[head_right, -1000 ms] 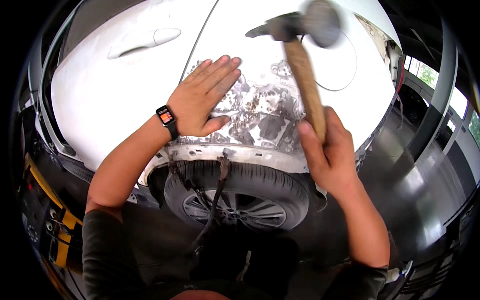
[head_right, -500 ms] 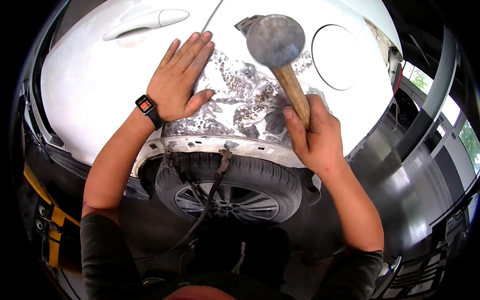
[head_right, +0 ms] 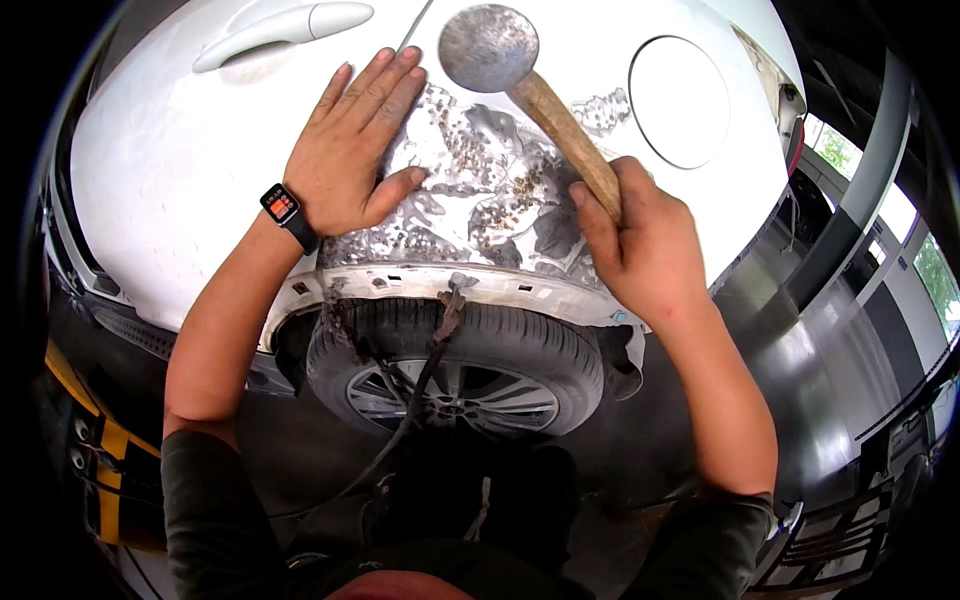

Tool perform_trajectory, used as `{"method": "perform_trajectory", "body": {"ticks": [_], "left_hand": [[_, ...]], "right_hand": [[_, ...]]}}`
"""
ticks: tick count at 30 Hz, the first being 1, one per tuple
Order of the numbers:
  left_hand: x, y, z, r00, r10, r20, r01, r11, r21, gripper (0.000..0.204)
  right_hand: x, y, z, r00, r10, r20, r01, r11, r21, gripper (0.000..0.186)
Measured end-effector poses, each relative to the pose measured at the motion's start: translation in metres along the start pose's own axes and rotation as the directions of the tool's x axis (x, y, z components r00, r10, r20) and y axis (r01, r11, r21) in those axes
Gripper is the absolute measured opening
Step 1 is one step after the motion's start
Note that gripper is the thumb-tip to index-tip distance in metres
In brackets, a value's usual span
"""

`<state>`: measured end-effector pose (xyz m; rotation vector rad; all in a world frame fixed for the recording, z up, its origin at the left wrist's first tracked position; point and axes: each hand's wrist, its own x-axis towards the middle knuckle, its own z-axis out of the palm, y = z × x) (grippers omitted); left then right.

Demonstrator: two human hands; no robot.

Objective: The person pulls a dent from a car panel using a slide hammer, touches the metal by hand, and taps the area with a hammer.

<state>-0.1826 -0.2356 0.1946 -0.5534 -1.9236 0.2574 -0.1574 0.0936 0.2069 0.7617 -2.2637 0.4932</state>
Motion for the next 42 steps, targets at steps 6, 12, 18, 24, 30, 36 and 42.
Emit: {"method": "perform_trajectory", "body": {"ticks": [6,12,18,24,30,36,42], "left_hand": [[0.004,0.001,0.003,1.0,0.001,-0.03,-0.001,1.0,0.006,0.086],[0.002,0.002,0.001,0.999,0.006,-0.033,-0.005,1.0,0.028,0.082],[0.001,-0.001,0.001,0.999,0.005,-0.044,-0.005,1.0,0.021,0.081],[0.0,0.0,0.004,0.998,0.012,-0.066,-0.011,1.0,0.008,0.082],[-0.001,-0.001,0.005,0.997,0.012,-0.071,-0.011,1.0,0.019,0.082],[0.003,-0.001,0.004,0.997,0.007,-0.077,-0.005,1.0,0.021,0.081],[0.003,0.001,0.003,0.997,0.002,-0.079,-0.001,1.0,0.009,0.08]], "right_hand": [[-0.003,0.001,0.006,0.972,-0.134,-0.193,0.141,0.99,0.024,0.025],[0.002,-0.008,0.009,0.991,-0.055,-0.126,0.066,0.994,0.087,0.026],[0.01,-0.01,0.012,0.997,-0.056,-0.058,0.058,0.998,0.026,0.026],[0.011,-0.008,0.014,0.996,-0.072,-0.056,0.073,0.997,0.011,0.027],[0.01,-0.011,0.015,0.996,-0.07,-0.048,0.07,0.998,-0.002,0.028],[0.009,-0.008,0.016,0.989,-0.131,-0.074,0.127,0.99,-0.053,0.028],[0.006,-0.004,0.022,0.981,-0.14,-0.135,0.143,0.99,0.014,0.029]]}}
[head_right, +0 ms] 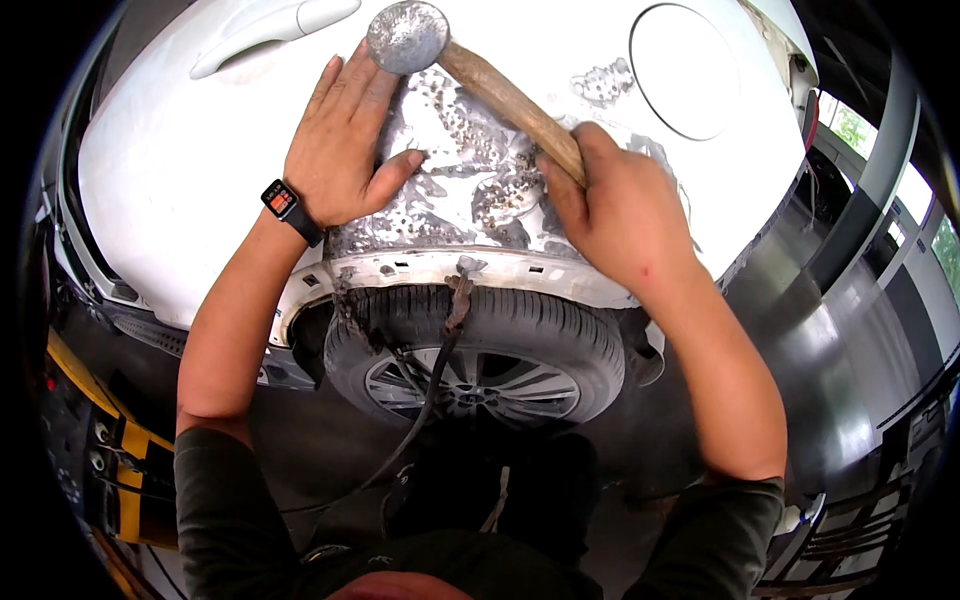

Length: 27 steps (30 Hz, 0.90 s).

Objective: The person pulls a dent from a car panel using a slide hammer, touches the metal by hand, and taps the area with a hammer.

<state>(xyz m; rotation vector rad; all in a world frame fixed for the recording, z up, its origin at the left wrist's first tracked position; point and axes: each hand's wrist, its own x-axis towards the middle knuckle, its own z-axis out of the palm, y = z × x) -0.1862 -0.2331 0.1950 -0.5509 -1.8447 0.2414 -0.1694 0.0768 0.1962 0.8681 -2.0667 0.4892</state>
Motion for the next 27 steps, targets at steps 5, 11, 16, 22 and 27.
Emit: {"method": "perform_trajectory", "body": {"ticks": [5,11,16,22,27], "left_hand": [[0.002,0.0,-0.001,0.999,-0.004,0.039,0.005,1.0,-0.017,0.079],[0.006,-0.001,-0.006,1.0,0.009,0.023,-0.008,0.999,-0.044,0.078],[0.015,-0.005,-0.008,0.997,-0.03,0.073,0.031,1.0,-0.006,0.078],[0.105,0.018,0.032,0.99,-0.138,-0.026,0.14,0.981,0.138,0.087],[0.122,0.075,0.044,1.0,0.017,-0.005,-0.016,0.992,0.127,0.089]], "right_hand": [[-0.005,-0.003,0.002,1.0,0.015,-0.007,-0.015,0.997,0.078,0.03],[-0.012,0.007,-0.015,0.999,0.049,-0.019,-0.049,0.999,0.004,0.028],[-0.097,0.027,-0.052,0.955,0.284,-0.091,-0.25,0.929,0.271,0.024],[-0.174,0.058,-0.064,0.871,0.49,0.031,-0.41,0.692,0.594,0.023],[-0.209,0.085,-0.065,0.869,0.493,-0.043,-0.347,0.67,0.657,0.024]]}}
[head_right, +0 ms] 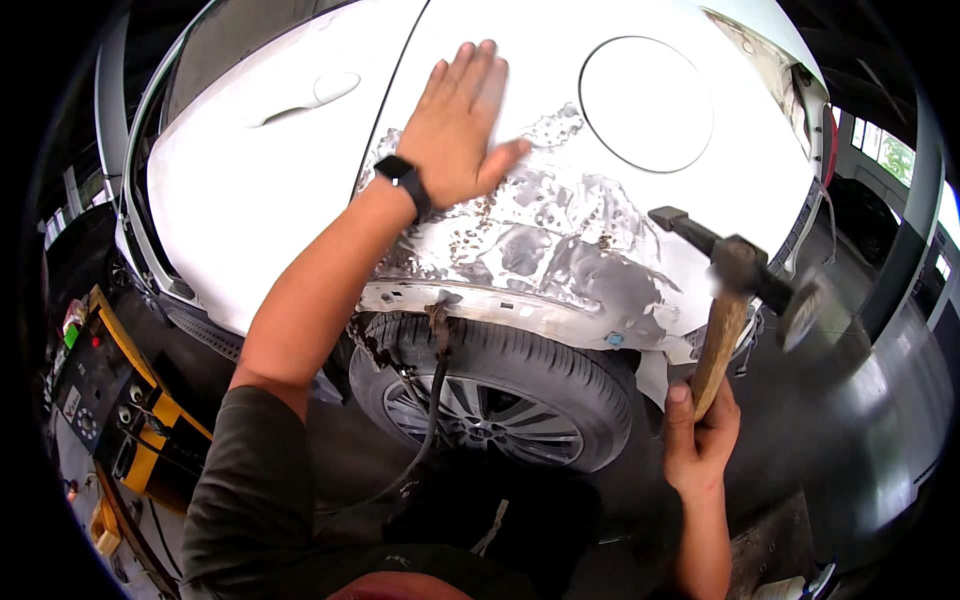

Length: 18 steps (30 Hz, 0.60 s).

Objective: The person pulls a dent from a car panel using a slide hammer, touches the metal by hand, and taps the area with a hammer.

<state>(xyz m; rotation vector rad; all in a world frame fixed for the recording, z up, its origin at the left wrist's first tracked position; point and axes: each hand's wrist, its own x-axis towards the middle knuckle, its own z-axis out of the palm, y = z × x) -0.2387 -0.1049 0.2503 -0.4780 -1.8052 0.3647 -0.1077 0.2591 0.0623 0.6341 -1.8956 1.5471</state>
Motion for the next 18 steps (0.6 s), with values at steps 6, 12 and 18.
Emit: {"method": "perform_trajectory", "body": {"ticks": [6,12,18], "left_hand": [[-0.046,0.054,-0.025,0.971,0.139,0.195,-0.103,0.978,-0.182,0.094],[-0.05,0.041,-0.04,0.936,0.213,0.281,-0.154,0.964,-0.219,0.093],[-0.04,0.023,-0.036,0.978,0.089,0.188,-0.075,0.994,-0.084,0.089]], "right_hand": [[-0.018,0.038,0.003,1.0,-0.014,0.011,0.013,0.99,0.144,0.023],[-0.026,0.051,0.0,0.998,0.003,0.066,-0.016,0.98,0.2,0.023],[-0.02,0.058,-0.008,0.995,-0.071,0.069,0.064,0.993,0.097,0.023]]}}
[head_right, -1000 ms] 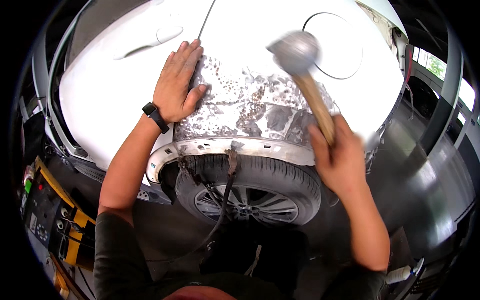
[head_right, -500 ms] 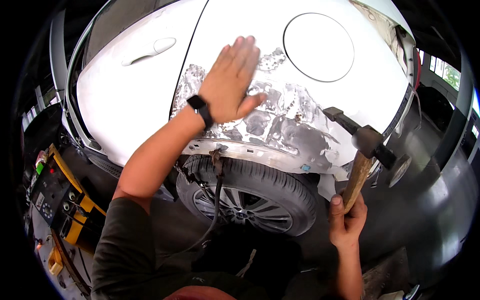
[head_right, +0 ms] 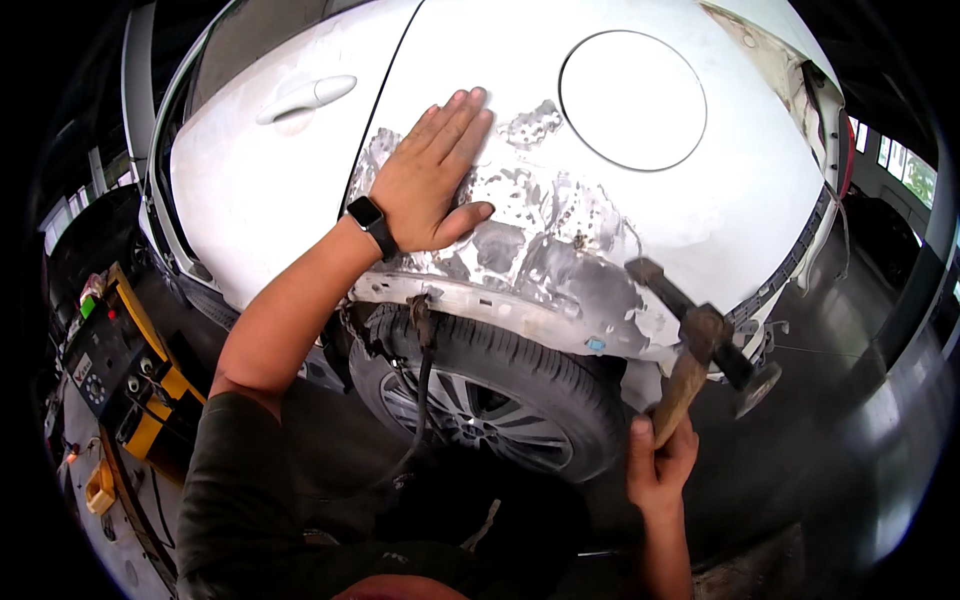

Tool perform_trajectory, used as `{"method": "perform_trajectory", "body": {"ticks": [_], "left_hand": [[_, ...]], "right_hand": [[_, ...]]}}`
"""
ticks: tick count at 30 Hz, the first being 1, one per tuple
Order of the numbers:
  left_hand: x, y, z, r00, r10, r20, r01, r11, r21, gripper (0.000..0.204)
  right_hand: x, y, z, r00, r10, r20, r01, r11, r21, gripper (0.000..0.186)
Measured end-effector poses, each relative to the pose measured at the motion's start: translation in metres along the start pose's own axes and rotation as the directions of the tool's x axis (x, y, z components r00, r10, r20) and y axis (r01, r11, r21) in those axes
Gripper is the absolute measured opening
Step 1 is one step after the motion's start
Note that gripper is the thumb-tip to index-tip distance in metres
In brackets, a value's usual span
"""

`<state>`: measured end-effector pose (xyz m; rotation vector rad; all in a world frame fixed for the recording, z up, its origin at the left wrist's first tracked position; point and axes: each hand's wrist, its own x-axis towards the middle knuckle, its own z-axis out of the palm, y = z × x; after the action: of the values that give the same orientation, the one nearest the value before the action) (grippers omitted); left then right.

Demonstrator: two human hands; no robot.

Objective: The person pulls a dent from a car panel using a slide hammer, touches the metal by hand, and taps the area with a hammer.

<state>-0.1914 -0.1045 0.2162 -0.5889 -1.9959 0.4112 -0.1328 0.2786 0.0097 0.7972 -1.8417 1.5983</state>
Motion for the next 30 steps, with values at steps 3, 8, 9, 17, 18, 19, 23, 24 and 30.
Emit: {"method": "perform_trajectory", "body": {"ticks": [3,8,9,17,18,19,23,24,30], "left_hand": [[-0.006,0.002,0.003,0.998,0.033,-0.056,-0.034,0.999,-0.031,0.089],[-0.058,0.0,-0.004,0.994,0.071,0.086,-0.062,0.992,-0.106,0.093],[-0.062,-0.002,-0.004,0.993,0.072,0.094,-0.063,0.994,-0.095,0.093],[-0.08,-0.002,0.005,0.998,0.062,0.022,-0.057,0.98,-0.189,0.091],[-0.083,-0.004,0.006,0.997,0.071,0.016,-0.067,0.978,-0.196,0.091],[-0.083,-0.004,0.007,0.997,0.079,0.005,-0.076,0.976,-0.206,0.091],[-0.081,-0.006,0.009,0.993,0.101,-0.054,-0.112,0.957,-0.269,0.092],[-0.082,-0.007,0.011,0.993,0.108,-0.054,-0.118,0.955,-0.272,0.093],[-0.085,-0.014,0.01,0.991,0.12,-0.057,-0.132,0.941,-0.31,0.094]], "right_hand": [[0.021,-0.012,0.019,0.999,-0.049,0.022,0.05,0.999,-0.009,0.025],[0.062,-0.051,0.056,0.981,-0.127,0.145,0.127,0.992,0.004,0.021],[0.073,-0.054,0.062,0.942,-0.285,0.177,0.305,0.947,-0.1,0.022],[0.126,-0.093,0.115,0.943,-0.098,0.317,0.238,0.866,-0.44,0.029],[0.127,-0.095,0.122,0.946,-0.146,0.291,0.263,0.868,-0.42,0.029],[0.129,-0.097,0.126,0.944,-0.195,0.265,0.292,0.866,-0.406,0.03],[0.139,-0.091,0.134,0.961,-0.158,0.228,0.252,0.841,-0.479,0.03],[0.144,-0.092,0.134,0.964,-0.092,0.249,0.217,0.812,-0.541,0.029],[0.131,-0.105,0.143,0.928,-0.345,0.139,0.365,0.776,-0.515,0.025]]}}
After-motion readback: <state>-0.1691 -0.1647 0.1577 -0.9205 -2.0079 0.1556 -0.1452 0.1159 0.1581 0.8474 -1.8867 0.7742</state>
